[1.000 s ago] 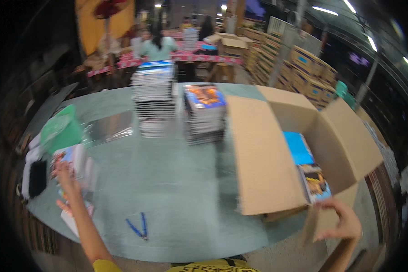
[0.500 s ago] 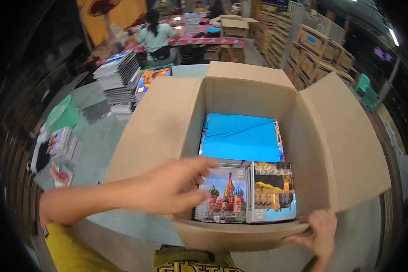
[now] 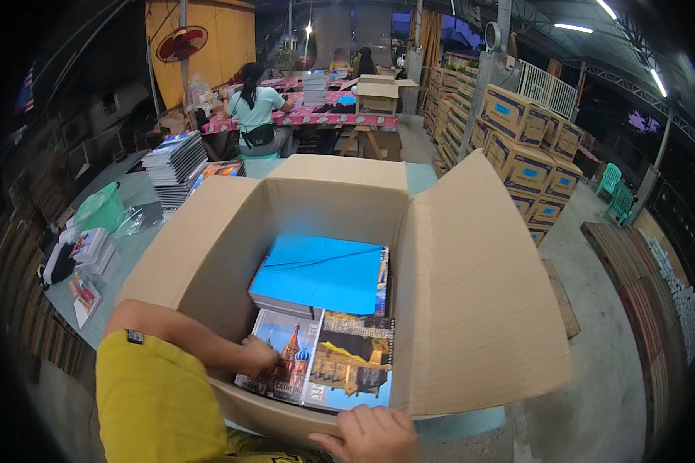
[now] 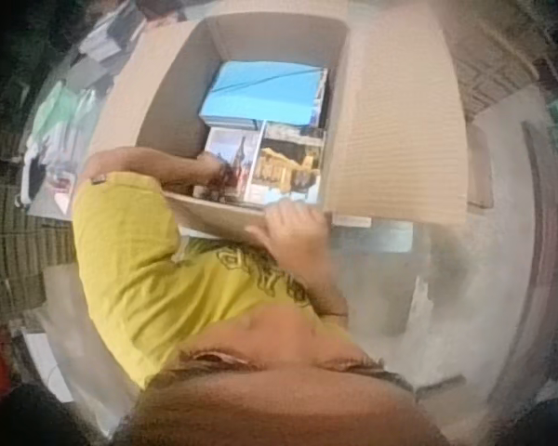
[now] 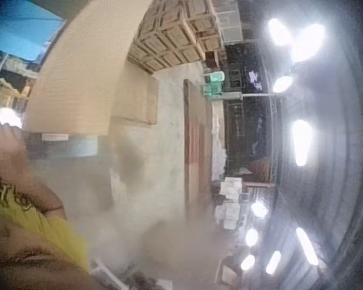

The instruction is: The person sorts spiral-bound notebooks by taking stacks of them out of a cardboard box and placing them into separate piles on a table.

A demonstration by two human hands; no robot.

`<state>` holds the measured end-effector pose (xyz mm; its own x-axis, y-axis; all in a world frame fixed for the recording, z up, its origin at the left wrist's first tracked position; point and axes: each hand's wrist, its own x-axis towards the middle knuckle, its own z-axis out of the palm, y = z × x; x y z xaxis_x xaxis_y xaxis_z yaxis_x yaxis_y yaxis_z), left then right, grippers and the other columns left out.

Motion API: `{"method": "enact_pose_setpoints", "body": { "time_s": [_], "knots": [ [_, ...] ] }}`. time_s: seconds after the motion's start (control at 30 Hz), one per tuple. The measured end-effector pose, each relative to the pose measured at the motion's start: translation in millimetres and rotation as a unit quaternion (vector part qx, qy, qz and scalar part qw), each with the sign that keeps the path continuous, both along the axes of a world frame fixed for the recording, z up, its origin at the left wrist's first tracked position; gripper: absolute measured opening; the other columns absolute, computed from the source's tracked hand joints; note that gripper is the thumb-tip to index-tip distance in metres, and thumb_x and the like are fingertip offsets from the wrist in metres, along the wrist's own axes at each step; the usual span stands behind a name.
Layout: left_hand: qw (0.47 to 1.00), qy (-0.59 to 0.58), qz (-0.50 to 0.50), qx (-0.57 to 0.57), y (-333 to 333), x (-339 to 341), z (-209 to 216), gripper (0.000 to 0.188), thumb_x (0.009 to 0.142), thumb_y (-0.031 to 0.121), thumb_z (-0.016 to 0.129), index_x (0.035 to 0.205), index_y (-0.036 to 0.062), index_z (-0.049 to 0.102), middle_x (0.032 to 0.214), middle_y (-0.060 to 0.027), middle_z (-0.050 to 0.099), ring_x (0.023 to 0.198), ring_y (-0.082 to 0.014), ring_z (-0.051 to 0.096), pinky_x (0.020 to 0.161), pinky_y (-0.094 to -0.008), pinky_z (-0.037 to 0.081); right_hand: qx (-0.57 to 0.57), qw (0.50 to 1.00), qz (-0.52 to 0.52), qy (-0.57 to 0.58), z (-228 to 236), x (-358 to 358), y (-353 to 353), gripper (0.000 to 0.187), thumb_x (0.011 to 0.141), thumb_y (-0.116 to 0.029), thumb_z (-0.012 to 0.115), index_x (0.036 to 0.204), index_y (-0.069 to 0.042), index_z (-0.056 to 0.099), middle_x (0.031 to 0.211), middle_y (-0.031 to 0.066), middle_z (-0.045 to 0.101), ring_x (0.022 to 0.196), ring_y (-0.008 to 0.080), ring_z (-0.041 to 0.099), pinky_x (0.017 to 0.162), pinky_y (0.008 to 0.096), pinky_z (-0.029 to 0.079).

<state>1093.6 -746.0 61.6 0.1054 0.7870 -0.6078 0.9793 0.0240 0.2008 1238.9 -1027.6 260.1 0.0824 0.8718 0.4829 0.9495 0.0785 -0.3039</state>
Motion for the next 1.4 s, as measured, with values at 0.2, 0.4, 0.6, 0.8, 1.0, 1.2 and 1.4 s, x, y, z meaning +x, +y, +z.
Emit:
{"method": "enact_pose_setpoints", "body": {
  "time_s": [0.2,0.4,0.6,0.8,1.0,1.2,1.4],
  "knots": [
    [0.919,-0.230,0.297,-0.123,-11.8,6.2,44.1,0.036,0.081,0.035,0.058,0.082,-0.0015,0.062,0.077,-0.0136,0.062,0.071,-0.0260,0.061,0.064,-0.0431,0.049,0.024,0.999,0.031,-0.005,-5.8,6.3,0.9,0.030,0.068,-0.036,0.065,0.077,-0.011,0.052,0.069,0.0039,0.045,0.064,0.0197,0.047,0.059,0.0331,0.034],
    [0.918,-0.203,0.332,-0.078,7.1,-15.4,-35.7,0.050,0.079,0.049,0.062,0.083,-0.0012,0.063,0.077,-0.0107,0.062,0.068,-0.0205,0.059,0.063,-0.0385,0.047,0.027,0.999,0.038,-0.006,-4.6,7.2,10.7,0.027,0.067,-0.034,0.064,0.077,-0.012,0.052,0.071,0.0032,0.045,0.066,0.0186,0.048,0.059,0.0318,0.034],
    [0.840,-0.294,0.353,-0.290,9.1,-4.7,9.0,0.046,0.080,0.051,0.060,0.061,0.0111,0.048,0.055,-0.0006,0.044,0.049,-0.0162,0.040,0.049,-0.0322,0.036,0.041,0.999,0.014,-0.022,-5.9,7.2,22.4,0.024,0.075,-0.035,0.058,0.071,-0.013,0.049,0.068,0.0018,0.044,0.063,0.0157,0.048,0.057,0.0292,0.036],
    [0.770,-0.328,0.347,-0.424,21.6,-16.5,0.8,0.050,0.076,0.056,0.062,0.066,0.0091,0.048,0.057,-0.0023,0.047,0.058,-0.0204,0.053,0.063,-0.0376,0.048,0.026,0.997,0.030,-0.064,-5.0,12.6,22.0,0.024,0.079,-0.033,0.056,0.068,-0.014,0.047,0.066,0.0017,0.043,0.062,0.0149,0.047,0.057,0.0282,0.037],
    [0.789,-0.319,0.222,-0.476,19.9,-17.5,15.4,0.050,0.075,0.048,0.068,0.094,0.0035,0.057,0.090,-0.0115,0.066,0.082,-0.0222,0.064,0.080,-0.0408,0.051,0.031,0.999,0.034,-0.018,-8.7,10.2,19.6,0.024,0.077,-0.034,0.058,0.069,-0.013,0.049,0.065,0.0027,0.042,0.062,0.0172,0.046,0.057,0.0299,0.036],
    [0.970,-0.160,0.103,-0.148,3.0,8.8,99.8,0.056,0.066,0.045,0.078,0.091,-0.0030,0.062,0.089,-0.0113,0.064,0.073,-0.0187,0.064,0.066,-0.0342,0.054,0.024,1.000,0.006,-0.013,-0.6,9.2,10.7,0.033,0.067,-0.040,0.067,0.070,-0.011,0.050,0.067,0.0039,0.045,0.062,0.0204,0.047,0.059,0.0332,0.037],
    [0.994,-0.053,-0.058,0.070,1.0,-10.7,215.3,0.067,0.061,0.056,0.076,0.083,-0.0065,0.065,0.086,-0.0185,0.065,0.078,-0.0249,0.064,0.067,-0.0351,0.052,-0.007,0.997,-0.071,-0.012,-7.8,-11.8,1.4,0.040,0.063,-0.044,0.070,0.070,-0.010,0.050,0.067,0.0059,0.048,0.066,0.0233,0.049,0.062,0.0360,0.038]
  ]
}}
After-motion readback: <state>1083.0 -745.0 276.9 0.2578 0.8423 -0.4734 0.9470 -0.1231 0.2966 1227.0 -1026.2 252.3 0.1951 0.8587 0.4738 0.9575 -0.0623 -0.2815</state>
